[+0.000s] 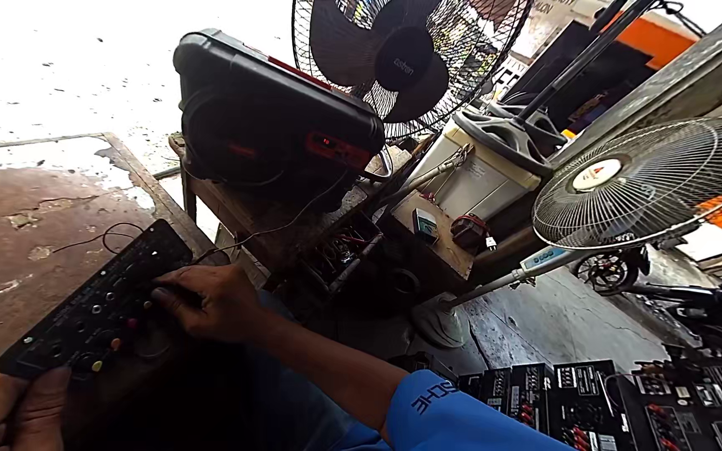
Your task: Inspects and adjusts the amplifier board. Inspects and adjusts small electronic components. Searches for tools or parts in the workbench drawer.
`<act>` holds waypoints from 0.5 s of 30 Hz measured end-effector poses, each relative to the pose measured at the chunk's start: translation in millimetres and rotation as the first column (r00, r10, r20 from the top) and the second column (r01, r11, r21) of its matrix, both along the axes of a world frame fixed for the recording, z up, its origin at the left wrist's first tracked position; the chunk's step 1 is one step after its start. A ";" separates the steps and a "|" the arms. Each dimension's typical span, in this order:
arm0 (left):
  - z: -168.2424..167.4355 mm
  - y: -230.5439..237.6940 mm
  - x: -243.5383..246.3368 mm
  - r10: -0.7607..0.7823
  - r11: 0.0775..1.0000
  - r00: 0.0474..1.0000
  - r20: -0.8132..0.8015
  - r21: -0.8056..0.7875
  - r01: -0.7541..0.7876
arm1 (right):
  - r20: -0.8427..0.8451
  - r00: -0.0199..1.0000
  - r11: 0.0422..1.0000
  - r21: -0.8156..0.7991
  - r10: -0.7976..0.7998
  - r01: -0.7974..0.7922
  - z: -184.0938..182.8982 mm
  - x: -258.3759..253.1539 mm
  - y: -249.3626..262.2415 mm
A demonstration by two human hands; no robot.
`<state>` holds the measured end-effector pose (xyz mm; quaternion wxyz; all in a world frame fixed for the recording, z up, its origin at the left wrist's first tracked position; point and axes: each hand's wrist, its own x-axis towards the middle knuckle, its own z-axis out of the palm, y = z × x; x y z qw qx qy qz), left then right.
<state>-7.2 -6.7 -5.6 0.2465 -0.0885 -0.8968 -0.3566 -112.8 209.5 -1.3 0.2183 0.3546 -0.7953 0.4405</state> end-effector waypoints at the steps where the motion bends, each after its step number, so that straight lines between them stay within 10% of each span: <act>1: -0.1 0.0 0.0 -0.001 1.000 1.000 -0.001 0.001 0.001 | -0.003 1.000 1.000 0.002 -0.003 0.003 -0.3 0.0 -0.1; 15: -4.2 -0.8 -0.6 0.013 1.000 1.000 -0.016 0.002 -0.013 | -0.046 0.998 0.999 -0.011 0.035 -0.036 -1.0 0.2 1.2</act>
